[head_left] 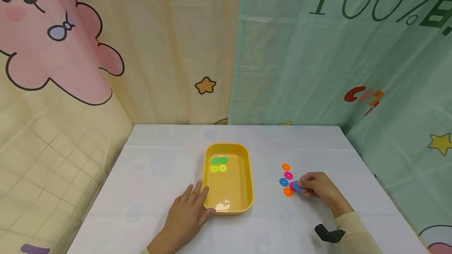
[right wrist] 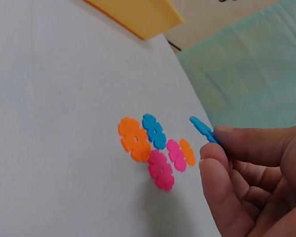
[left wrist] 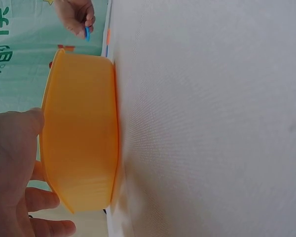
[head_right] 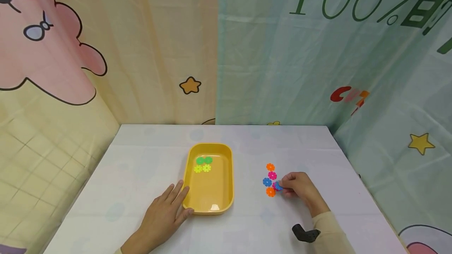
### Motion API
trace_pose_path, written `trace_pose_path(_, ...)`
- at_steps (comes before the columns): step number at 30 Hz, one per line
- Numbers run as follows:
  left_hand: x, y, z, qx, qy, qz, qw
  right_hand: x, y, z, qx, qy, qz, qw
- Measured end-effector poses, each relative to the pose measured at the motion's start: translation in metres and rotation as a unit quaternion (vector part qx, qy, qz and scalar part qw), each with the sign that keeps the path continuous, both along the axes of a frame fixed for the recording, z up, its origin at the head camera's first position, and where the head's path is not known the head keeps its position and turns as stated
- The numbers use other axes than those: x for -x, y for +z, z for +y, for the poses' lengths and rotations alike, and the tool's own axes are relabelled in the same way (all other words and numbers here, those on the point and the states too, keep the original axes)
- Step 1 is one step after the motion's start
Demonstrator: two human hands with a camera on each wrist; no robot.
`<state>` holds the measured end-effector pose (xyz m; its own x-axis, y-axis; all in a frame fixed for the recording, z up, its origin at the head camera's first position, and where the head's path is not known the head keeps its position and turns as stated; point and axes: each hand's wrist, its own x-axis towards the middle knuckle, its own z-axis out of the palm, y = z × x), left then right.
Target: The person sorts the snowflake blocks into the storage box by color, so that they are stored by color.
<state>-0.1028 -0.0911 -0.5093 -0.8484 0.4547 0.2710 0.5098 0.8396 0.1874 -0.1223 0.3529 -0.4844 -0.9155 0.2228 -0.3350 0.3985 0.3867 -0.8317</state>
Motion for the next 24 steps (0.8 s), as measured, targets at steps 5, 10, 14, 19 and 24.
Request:
trace_pose_path(5, 0.000, -0.001, 0.000, 0.006, 0.002, -0.006, 1.0000, 0.008, 0.010, -0.005, 0.051, -0.025, 0.017, 0.9982)
trace_pose_path(10, 0.000, 0.000, 0.000, 0.007, 0.002, -0.006, 1.0000, 0.017, 0.018, -0.011, 0.099, -0.030, 0.029, 0.9942)
trace_pose_path(14, 0.001, 0.000, 0.000, 0.008, 0.003, -0.008, 0.9999, 0.023, 0.024, -0.016, 0.141, -0.030, 0.039, 0.9889)
trace_pose_path(19, 0.001, 0.000, 0.000, 0.009, 0.004, -0.012, 0.9999, 0.032, 0.031, -0.024, 0.178, -0.016, 0.056, 0.9823)
trace_pose_path(24, 0.001, 0.000, 0.000, 0.008, 0.004, -0.018, 0.9998, 0.040, 0.038, -0.035, 0.199, -0.012, 0.066, 0.9777)
